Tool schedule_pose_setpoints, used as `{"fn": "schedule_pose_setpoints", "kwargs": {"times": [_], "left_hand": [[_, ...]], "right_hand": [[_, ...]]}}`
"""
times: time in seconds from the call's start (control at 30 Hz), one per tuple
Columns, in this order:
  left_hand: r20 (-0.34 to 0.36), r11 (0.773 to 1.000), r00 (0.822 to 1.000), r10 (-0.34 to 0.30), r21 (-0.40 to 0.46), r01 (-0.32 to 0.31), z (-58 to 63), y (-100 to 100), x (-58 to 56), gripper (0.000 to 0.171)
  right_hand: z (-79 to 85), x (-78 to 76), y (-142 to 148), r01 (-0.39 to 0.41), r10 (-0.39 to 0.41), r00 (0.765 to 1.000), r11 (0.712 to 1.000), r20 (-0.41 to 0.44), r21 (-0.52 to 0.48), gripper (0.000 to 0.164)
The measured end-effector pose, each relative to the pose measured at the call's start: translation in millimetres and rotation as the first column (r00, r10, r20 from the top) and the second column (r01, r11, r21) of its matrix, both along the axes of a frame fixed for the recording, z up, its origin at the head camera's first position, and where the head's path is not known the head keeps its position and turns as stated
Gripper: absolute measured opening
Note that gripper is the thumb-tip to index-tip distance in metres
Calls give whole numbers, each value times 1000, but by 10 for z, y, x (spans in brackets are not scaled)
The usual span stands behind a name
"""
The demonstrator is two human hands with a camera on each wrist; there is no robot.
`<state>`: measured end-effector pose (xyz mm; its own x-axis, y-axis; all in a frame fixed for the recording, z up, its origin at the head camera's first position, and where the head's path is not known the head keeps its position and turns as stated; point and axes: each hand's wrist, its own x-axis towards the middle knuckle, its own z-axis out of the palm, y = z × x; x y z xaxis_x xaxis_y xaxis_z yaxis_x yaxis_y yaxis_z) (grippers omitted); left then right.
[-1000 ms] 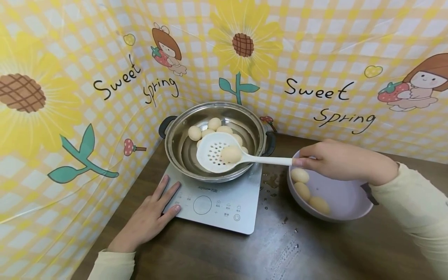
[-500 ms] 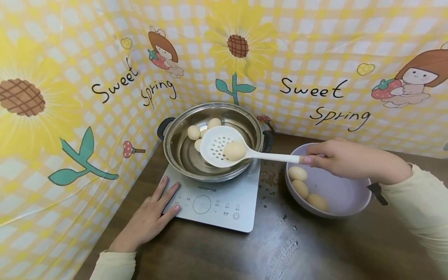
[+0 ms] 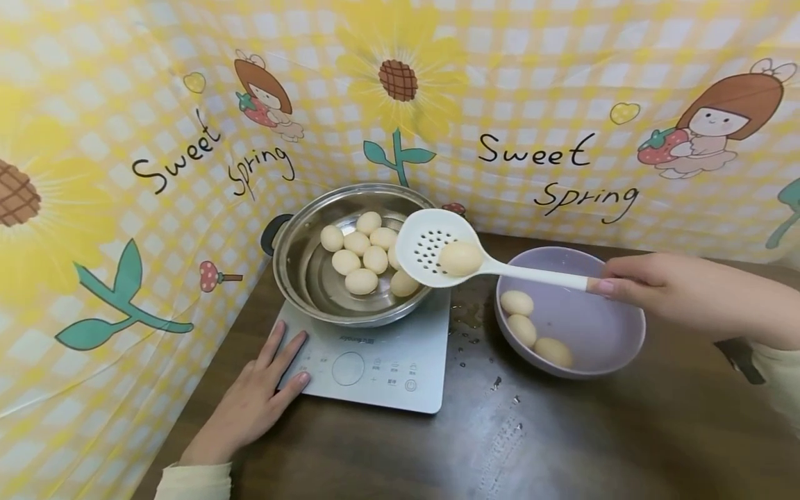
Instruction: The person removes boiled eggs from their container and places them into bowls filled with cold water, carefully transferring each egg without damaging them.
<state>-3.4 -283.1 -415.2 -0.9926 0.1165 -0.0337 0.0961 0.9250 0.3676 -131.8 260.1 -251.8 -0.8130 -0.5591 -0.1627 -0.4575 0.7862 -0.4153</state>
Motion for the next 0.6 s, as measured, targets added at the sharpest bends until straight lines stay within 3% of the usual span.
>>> {"fn": "schedule_pose_setpoints", "kwargs": {"times": [0.3,0.5,0.6], "left_hand": [[9,1000,1000,2,-4,-2,39,-30,58,66],[9,1000,1000,3,-4,-3,49,-25,74,66],[13,1000,1000,3,-4,-3,45,-32,79,66]], "right_hand": [[-217,154,508,76,-67,989,995,-134,66,16],[-420,278,818,167,-165,953,986,-253,-17,19],[-524,306,966,185,-188,946,982,-265,-37,22]]}}
